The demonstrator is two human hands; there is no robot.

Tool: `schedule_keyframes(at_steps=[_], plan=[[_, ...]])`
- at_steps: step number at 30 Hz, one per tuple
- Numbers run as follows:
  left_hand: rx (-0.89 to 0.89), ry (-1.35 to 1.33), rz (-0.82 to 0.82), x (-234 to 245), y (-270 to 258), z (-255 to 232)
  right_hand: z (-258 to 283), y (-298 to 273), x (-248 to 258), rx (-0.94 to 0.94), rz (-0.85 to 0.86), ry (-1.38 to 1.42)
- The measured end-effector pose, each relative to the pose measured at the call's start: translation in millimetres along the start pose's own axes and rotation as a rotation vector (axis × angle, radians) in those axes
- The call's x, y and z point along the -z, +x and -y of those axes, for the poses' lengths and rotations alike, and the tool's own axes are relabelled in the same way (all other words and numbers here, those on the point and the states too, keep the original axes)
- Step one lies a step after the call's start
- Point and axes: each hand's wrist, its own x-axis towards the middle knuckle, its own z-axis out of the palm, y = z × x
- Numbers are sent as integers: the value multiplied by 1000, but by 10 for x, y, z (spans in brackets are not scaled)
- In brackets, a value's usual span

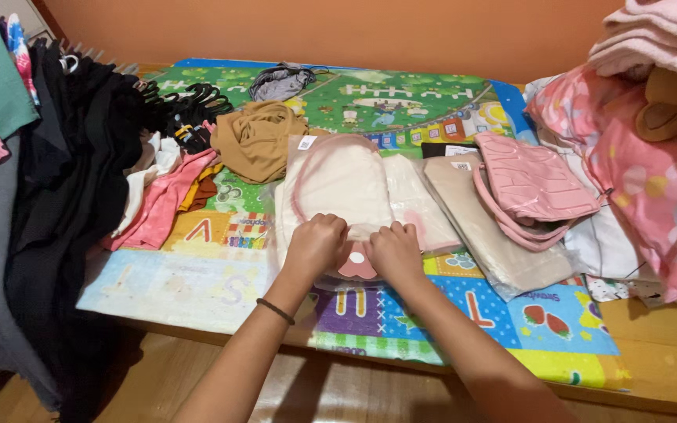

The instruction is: The person handles two handbags, a white textured bag and a pink quilted bag, on a colorful play mat. They fold and place each bag into a clear plastic bag, then seal the bags by pressing the edges together. The person repeats this process for both bags, ensuring they are neatly packed.

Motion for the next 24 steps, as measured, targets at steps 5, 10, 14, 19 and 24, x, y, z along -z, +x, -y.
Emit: schedule_keyframes(at_steps=[5,10,14,19,24], plan=[[-143,29,-63,110,-61,-15,144,-539,209,339,-196,135],[-243,-29,2,45,-145,-39,67,-655,51,424,-236,135],[-362,-131,18,55,-177,-71,118,-423,-147,155,-5,116],[-337,-97,123,195,-168,-58,107,-380,90,19,136,397],[-250,-129,316,136,-179,-319,-1026,-329,156,-210,-74,579]])
